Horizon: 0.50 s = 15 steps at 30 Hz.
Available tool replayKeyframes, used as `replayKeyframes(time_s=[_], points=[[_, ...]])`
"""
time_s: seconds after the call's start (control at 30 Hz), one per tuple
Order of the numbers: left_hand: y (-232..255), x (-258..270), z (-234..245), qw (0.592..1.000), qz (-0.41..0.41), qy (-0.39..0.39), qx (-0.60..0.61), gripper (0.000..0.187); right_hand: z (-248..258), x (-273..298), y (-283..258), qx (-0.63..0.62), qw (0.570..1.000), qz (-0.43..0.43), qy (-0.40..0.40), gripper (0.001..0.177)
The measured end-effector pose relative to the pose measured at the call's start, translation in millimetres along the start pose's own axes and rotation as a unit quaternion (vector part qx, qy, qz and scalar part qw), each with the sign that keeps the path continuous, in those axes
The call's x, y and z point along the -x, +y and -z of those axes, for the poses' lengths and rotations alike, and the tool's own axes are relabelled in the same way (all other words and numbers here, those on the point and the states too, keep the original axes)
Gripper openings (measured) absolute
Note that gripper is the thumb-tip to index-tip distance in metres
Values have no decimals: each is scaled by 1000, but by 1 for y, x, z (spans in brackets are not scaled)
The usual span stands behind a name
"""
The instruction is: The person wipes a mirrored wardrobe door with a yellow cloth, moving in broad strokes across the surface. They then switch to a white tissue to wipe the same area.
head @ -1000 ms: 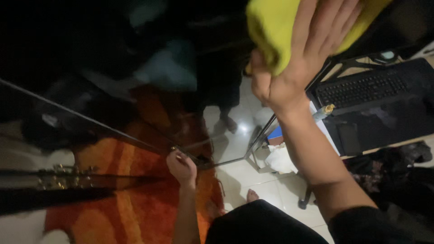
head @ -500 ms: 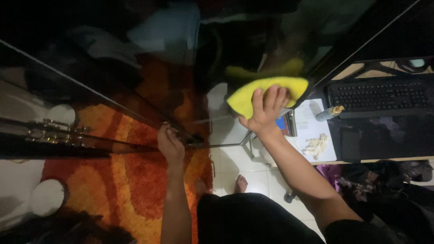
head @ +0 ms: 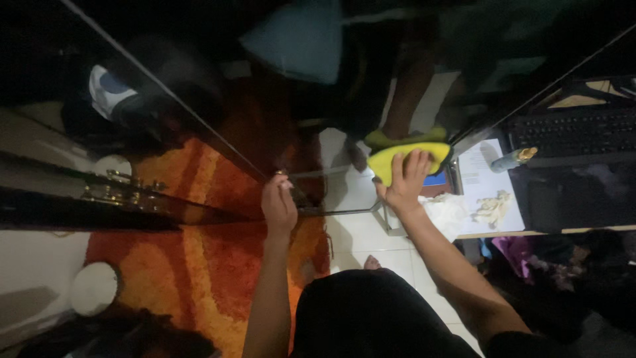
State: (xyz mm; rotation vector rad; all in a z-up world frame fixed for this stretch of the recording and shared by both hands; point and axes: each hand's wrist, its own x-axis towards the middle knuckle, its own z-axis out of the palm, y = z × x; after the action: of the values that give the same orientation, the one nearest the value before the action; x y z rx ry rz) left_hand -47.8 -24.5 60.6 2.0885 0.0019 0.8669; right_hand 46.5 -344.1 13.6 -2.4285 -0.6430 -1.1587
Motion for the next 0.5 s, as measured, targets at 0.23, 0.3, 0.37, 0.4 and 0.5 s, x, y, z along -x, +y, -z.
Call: replayKeyframes(time_s=[0.23, 0.3, 0.37, 0.4, 0.5], points=[[6, -12, 19, 998, -7, -63, 28, 20, 35, -128, -65, 37, 994, 7, 100, 89], [4, -15, 23, 995, -14, -85, 40, 20, 48, -174, -91, 46, 990, 4, 135, 90], [-1, -17, 26, 992, -23, -104, 59, 20, 64, -209, -121, 50, 988, -16, 143, 89], [-4, -17, 27, 991, -29, -113, 73, 21, 74, -223, -134, 58, 990, -29, 127, 85], [-16, -18, 28, 985, -57, -130, 103, 27, 86, -261, -172, 49, 989, -41, 132, 89]])
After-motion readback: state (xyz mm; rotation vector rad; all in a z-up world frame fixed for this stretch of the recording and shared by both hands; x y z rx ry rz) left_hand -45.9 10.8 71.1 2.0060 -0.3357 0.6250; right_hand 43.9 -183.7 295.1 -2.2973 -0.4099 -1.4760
